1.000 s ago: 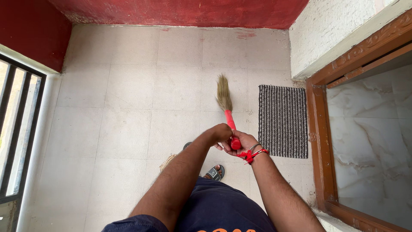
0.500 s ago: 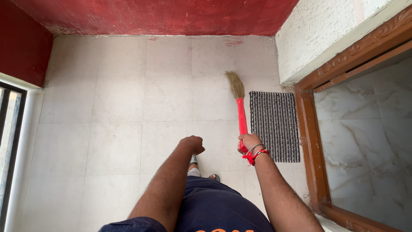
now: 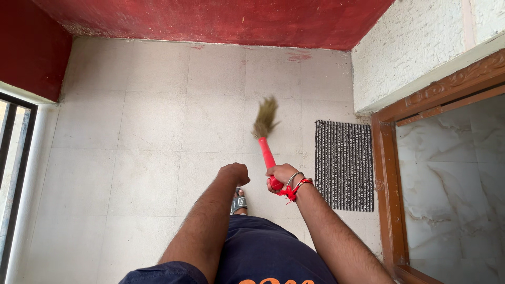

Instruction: The person sweeps a tiled floor using a broom, moving debris toward a door.

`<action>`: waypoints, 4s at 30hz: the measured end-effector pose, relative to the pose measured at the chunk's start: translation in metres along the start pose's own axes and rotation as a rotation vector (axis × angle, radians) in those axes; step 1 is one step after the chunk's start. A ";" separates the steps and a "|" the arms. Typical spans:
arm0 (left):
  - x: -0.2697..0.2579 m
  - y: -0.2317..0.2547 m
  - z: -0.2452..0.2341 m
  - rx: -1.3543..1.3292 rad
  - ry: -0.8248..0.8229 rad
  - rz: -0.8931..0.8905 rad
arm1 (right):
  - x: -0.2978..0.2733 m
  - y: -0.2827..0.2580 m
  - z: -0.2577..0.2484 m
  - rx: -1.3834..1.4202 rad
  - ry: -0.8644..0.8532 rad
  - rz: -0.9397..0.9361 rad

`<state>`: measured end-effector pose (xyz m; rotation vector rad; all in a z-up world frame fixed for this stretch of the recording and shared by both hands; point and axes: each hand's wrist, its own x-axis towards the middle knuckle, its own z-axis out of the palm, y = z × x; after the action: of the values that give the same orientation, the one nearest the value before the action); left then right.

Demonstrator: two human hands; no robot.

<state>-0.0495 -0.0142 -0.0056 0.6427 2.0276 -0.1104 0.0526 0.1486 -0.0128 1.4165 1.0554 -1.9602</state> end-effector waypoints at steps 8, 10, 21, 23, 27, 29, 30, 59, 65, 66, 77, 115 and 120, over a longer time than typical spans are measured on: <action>0.011 0.000 -0.025 0.020 0.002 0.016 | -0.022 -0.045 0.000 0.025 -0.090 -0.209; 0.012 0.002 -0.028 0.012 0.004 0.023 | -0.030 -0.053 -0.004 0.032 -0.068 -0.265; 0.021 0.026 -0.041 0.000 -0.001 0.038 | -0.019 -0.083 -0.075 0.185 0.267 -0.402; 0.024 0.031 -0.046 -0.013 0.001 0.051 | -0.009 -0.089 -0.093 0.193 0.341 -0.392; 0.035 0.052 -0.050 -0.017 -0.003 0.012 | 0.006 -0.095 -0.120 0.225 0.430 -0.288; 0.044 0.059 -0.050 -0.070 -0.002 0.008 | 0.012 -0.095 -0.126 0.102 0.399 -0.270; 0.048 0.065 -0.050 -0.102 0.004 0.013 | 0.014 -0.094 -0.128 0.041 0.383 -0.259; 0.090 0.280 -0.111 -1.452 -0.331 0.060 | 0.054 -0.147 -0.189 0.064 0.308 -0.315; 0.066 0.275 -0.144 -1.614 -0.161 -0.049 | 0.059 -0.162 -0.179 0.089 0.166 -0.275; 0.065 0.273 -0.149 -1.625 -0.148 0.003 | 0.059 -0.167 -0.179 0.080 0.162 -0.282; 0.094 0.283 -0.179 -1.419 -0.264 0.197 | 0.081 -0.181 -0.196 0.322 0.254 -0.472; 0.168 0.446 -0.187 -1.350 -0.201 0.182 | 0.070 -0.264 -0.351 0.214 0.053 -0.250; 0.167 0.440 -0.200 -1.401 -0.136 0.249 | 0.048 -0.282 -0.332 0.114 0.184 -0.306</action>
<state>-0.0588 0.4950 0.0402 -0.0454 1.3902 1.2543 0.0063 0.5838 -0.0264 1.6001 1.3288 -2.1641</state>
